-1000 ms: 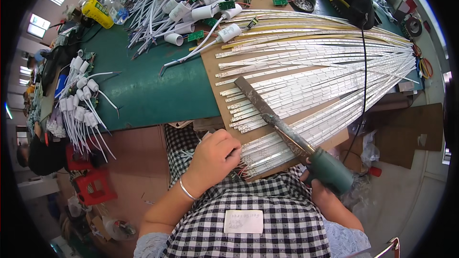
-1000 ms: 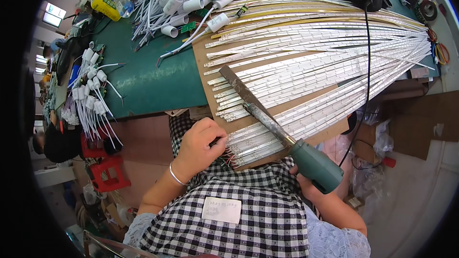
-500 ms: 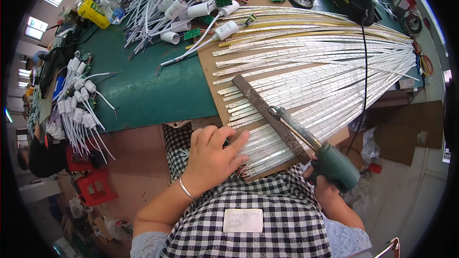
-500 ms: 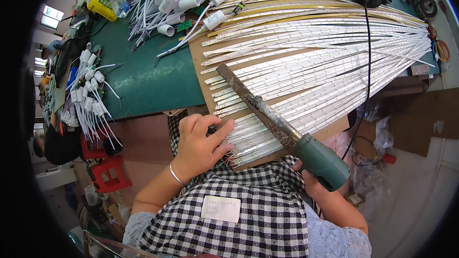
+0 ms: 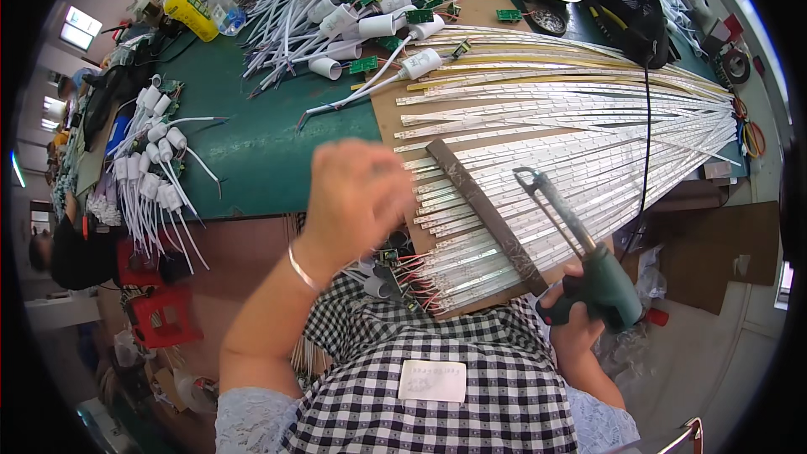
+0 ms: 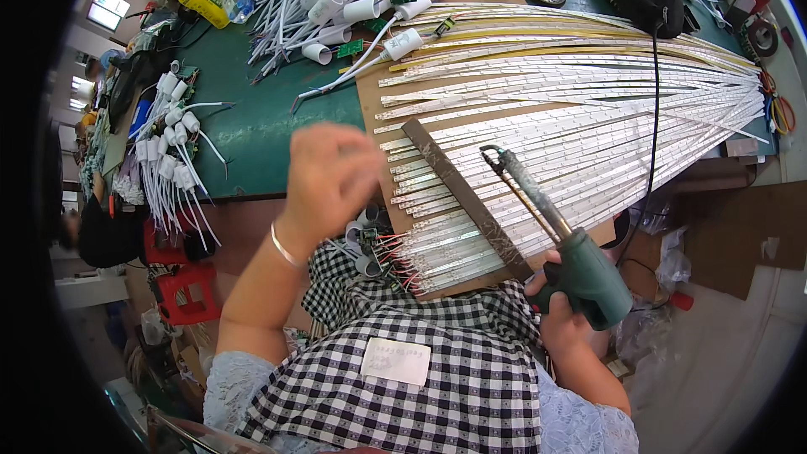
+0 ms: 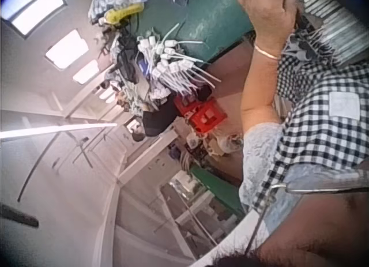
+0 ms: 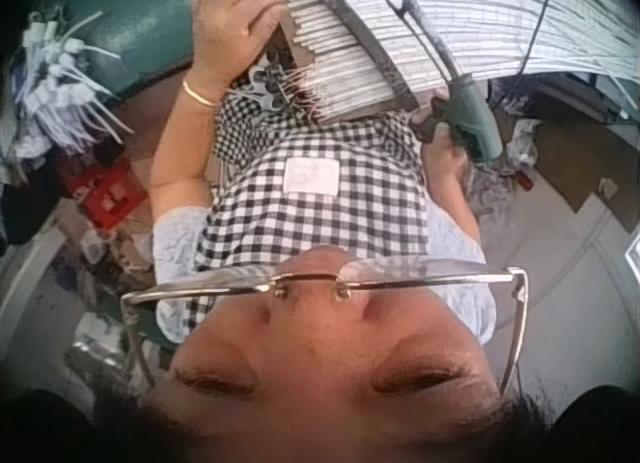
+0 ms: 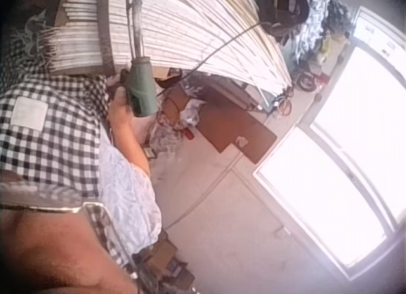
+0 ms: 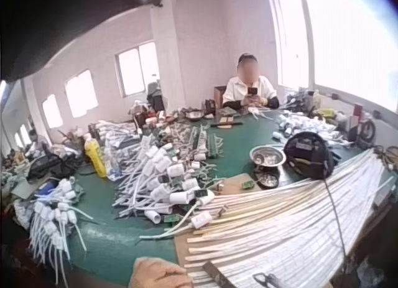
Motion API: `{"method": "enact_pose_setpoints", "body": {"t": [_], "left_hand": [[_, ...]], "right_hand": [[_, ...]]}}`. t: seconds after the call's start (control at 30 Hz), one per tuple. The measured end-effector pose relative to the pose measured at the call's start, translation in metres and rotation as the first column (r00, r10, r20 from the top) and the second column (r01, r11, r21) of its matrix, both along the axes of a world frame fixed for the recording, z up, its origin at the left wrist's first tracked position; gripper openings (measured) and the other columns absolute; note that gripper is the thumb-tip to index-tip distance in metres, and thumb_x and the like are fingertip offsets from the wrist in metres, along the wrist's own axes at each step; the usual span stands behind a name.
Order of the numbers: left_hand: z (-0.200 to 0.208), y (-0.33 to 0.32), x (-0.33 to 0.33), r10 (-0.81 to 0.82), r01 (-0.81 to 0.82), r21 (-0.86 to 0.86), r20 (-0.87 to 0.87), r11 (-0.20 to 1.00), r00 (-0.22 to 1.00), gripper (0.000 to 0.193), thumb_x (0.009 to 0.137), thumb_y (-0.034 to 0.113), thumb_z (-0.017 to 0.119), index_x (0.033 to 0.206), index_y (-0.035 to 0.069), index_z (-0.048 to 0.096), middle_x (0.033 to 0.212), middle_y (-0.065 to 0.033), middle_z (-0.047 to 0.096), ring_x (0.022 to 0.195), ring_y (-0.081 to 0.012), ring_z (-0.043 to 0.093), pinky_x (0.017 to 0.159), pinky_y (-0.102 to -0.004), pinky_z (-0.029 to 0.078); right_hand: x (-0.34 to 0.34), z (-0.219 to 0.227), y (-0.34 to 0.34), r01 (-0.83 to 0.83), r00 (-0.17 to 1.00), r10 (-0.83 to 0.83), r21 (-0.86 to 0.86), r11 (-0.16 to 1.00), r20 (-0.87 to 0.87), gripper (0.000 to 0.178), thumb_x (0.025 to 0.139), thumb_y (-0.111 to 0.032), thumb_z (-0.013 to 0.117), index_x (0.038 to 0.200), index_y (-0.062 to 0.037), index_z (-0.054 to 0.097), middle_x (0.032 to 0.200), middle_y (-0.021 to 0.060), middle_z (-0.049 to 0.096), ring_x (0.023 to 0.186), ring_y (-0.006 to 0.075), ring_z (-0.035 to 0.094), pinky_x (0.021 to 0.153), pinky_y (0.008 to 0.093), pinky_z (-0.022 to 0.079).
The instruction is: The person uses a soldering iron to attach white wires to a large array of parallel LED strips mounted on a board. They repeatedly pick up a wire, position it on a strip, and apply the soldering iron to secure the connection.
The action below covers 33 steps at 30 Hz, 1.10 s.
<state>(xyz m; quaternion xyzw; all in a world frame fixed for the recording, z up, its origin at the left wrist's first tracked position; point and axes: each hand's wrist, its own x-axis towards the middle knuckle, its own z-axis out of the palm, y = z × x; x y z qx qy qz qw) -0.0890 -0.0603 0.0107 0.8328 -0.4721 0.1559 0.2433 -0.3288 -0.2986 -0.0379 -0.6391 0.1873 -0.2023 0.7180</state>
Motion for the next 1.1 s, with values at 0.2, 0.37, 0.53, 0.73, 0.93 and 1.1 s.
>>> {"method": "enact_pose_setpoints", "body": {"t": [0.2, 0.37, 0.53, 0.73, 0.93, 1.1], "left_hand": [[-0.011, -0.071, 0.105, 0.148, -0.144, -0.15, 0.018, 0.978, 0.989, 0.023, 0.079, 0.022, 0.067, 0.097, 0.007, 0.064, 0.094, -0.0106, 0.062, 0.09, -0.0308, 0.058, 0.08, -0.041, 0.044], [-0.013, -0.15, 0.135, 0.219, -0.225, 0.138, 0.052, 0.965, 0.974, 0.028, 0.081, 0.026, 0.068, 0.099, 0.004, 0.064, 0.089, -0.0124, 0.066, 0.086, -0.0317, 0.063, 0.077, -0.0416, 0.048], [-0.021, -0.149, 0.162, 0.106, -0.1, 0.043, -0.194, 0.994, 0.975, 0.029, 0.083, 0.024, 0.066, 0.1, 0.001, 0.064, 0.091, -0.0139, 0.068, 0.083, -0.0292, 0.064, 0.076, -0.0385, 0.049], [0.018, -0.098, 0.118, -0.132, -0.061, -0.219, -0.763, 0.974, 0.632, 0.02, 0.088, 0.017, 0.063, 0.097, -0.001, 0.065, 0.08, -0.0021, 0.063, 0.073, -0.0078, 0.055, 0.065, -0.0237, 0.043], [0.021, -0.028, 0.033, -0.116, -0.069, -0.183, -0.825, 0.981, 0.553, 0.014, 0.086, 0.014, 0.064, 0.089, 0.0, 0.065, 0.079, -0.0011, 0.063, 0.07, -0.0084, 0.055, 0.062, -0.0243, 0.044], [0.01, 0.002, -0.027, 0.083, -0.126, 0.018, -0.839, 0.992, 0.538, 0.012, 0.079, 0.014, 0.07, 0.08, 0.003, 0.065, 0.075, -0.0048, 0.064, 0.065, -0.0152, 0.056, 0.062, -0.028, 0.043]], "right_hand": [[0.004, 0.007, -0.001, 0.006, 0.995, -0.007, 0.015, 1.0, 0.097, 0.055, 0.088, -0.034, 0.061, 0.123, 0.0063, 0.046, 0.091, 0.0143, 0.06, 0.064, 0.017, 0.058, 0.052, 0.0271, 0.046], [-0.008, 0.006, -0.003, 0.018, 0.999, -0.019, 0.017, 1.0, 0.032, 0.058, 0.089, -0.034, 0.062, 0.125, 0.0072, 0.044, 0.102, 0.0129, 0.058, 0.066, 0.0176, 0.06, 0.052, 0.0273, 0.048], [-0.006, 0.011, 0.0, 0.086, 0.996, -0.086, 0.014, 0.996, 0.023, 0.059, 0.088, -0.038, 0.063, 0.123, 0.0068, 0.045, 0.097, 0.0123, 0.058, 0.064, 0.0171, 0.06, 0.05, 0.0264, 0.047], [0.001, 0.008, -0.002, 0.043, 0.999, -0.043, 0.011, 0.999, 0.027, 0.061, 0.088, -0.042, 0.064, 0.121, 0.0054, 0.047, 0.08, 0.0114, 0.059, 0.06, 0.0152, 0.057, 0.048, 0.024, 0.043], [-0.006, 0.009, -0.002, -0.125, 0.991, 0.126, 0.03, 0.992, -0.045, 0.062, 0.086, -0.043, 0.065, 0.123, 0.0034, 0.047, 0.078, 0.0121, 0.06, 0.059, 0.0151, 0.056, 0.051, 0.024, 0.042], [-0.015, 0.004, 0.003, -0.225, 0.969, 0.224, 0.0, 0.974, -0.109, 0.062, 0.085, -0.041, 0.067, 0.125, 0.0029, 0.047, 0.082, 0.0108, 0.062, 0.066, 0.0165, 0.06, 0.06, 0.0257, 0.045]]}}
